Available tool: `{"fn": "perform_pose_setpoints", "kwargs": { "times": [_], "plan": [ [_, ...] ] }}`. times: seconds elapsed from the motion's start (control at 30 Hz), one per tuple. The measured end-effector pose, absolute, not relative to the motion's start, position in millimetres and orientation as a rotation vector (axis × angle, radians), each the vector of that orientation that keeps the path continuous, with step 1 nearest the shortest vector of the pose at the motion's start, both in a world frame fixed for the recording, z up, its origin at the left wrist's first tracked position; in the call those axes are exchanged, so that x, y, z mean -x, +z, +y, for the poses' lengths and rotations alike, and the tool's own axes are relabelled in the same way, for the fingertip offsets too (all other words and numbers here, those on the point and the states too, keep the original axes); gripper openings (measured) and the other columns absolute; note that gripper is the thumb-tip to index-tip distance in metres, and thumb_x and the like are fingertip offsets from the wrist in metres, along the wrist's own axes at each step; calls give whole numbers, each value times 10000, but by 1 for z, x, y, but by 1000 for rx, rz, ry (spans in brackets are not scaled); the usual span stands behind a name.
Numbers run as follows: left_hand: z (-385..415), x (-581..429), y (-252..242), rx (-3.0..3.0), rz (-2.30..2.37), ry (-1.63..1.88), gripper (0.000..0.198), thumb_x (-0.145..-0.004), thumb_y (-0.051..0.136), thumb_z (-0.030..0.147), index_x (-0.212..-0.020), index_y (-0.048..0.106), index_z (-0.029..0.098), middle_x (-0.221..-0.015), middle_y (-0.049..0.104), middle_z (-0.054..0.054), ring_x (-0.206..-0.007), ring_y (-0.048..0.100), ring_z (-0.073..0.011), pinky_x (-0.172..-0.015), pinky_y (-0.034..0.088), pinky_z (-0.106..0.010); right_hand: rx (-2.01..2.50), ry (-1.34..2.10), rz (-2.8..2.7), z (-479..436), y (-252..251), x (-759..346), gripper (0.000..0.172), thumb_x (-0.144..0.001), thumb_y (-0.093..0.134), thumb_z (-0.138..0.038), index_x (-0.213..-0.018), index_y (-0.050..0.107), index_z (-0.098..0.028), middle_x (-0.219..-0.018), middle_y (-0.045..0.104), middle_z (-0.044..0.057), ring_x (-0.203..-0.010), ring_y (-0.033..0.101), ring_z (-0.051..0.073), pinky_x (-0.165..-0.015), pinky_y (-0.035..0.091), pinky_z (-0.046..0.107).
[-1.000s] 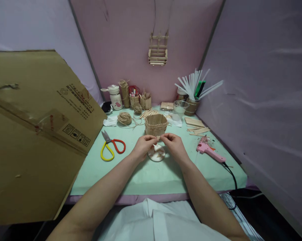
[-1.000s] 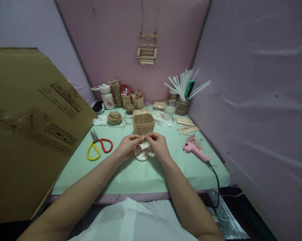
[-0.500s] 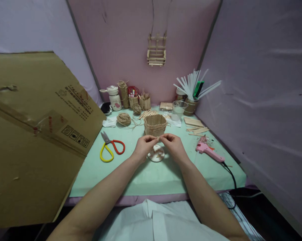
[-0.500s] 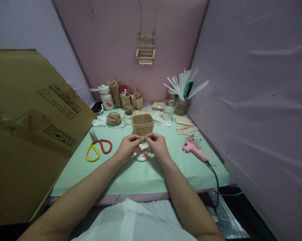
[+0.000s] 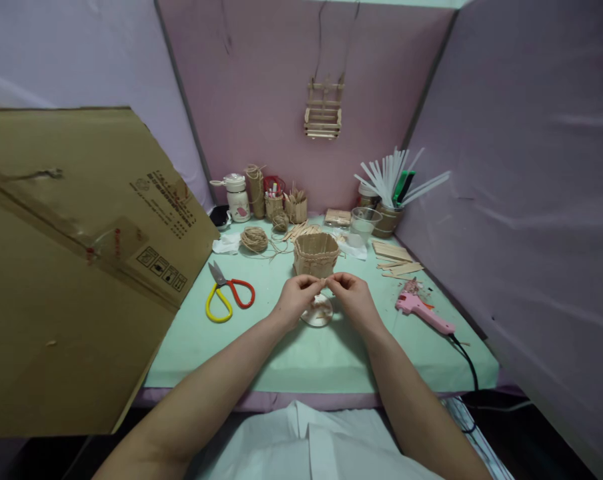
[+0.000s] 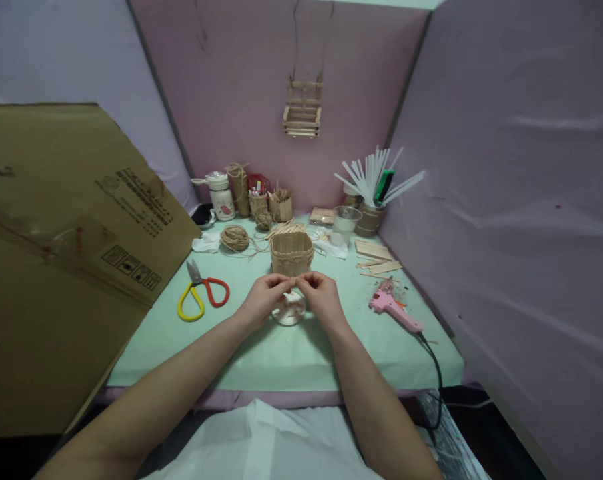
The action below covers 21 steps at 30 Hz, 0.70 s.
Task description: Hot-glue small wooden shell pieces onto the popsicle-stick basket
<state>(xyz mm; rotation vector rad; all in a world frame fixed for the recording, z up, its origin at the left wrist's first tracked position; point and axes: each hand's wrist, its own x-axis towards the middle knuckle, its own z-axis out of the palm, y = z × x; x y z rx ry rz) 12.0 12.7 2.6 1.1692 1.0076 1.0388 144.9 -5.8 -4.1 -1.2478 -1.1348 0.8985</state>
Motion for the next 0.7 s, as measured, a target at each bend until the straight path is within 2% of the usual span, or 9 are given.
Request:
{"fn": "perform_pose_setpoints", "kwargs": {
  "times": [0.33,0.7],
  "plan": [
    [17,-8,1,-1253,973,1044,316,-629,757,425,-709,716,122,-617,629,-42,-600,528,-137,-581,387,-259,1265,925,-1120,-7,-4,-146,198,-660,685,-358,-672,643,-165,-632,604,-5,-582,480,126,-598,374,268],
    [18,-9,3,-1189,947,976,298,-638,743,383,-711,698,97,-623,633,-45,-588,525,-115,-578,385,-241,1253,930,-1124,-7,-4,-147,229,-664,698,-378,-713,681,-155,-674,652,6,-615,521,127,-602,377,251]
  ]
}}
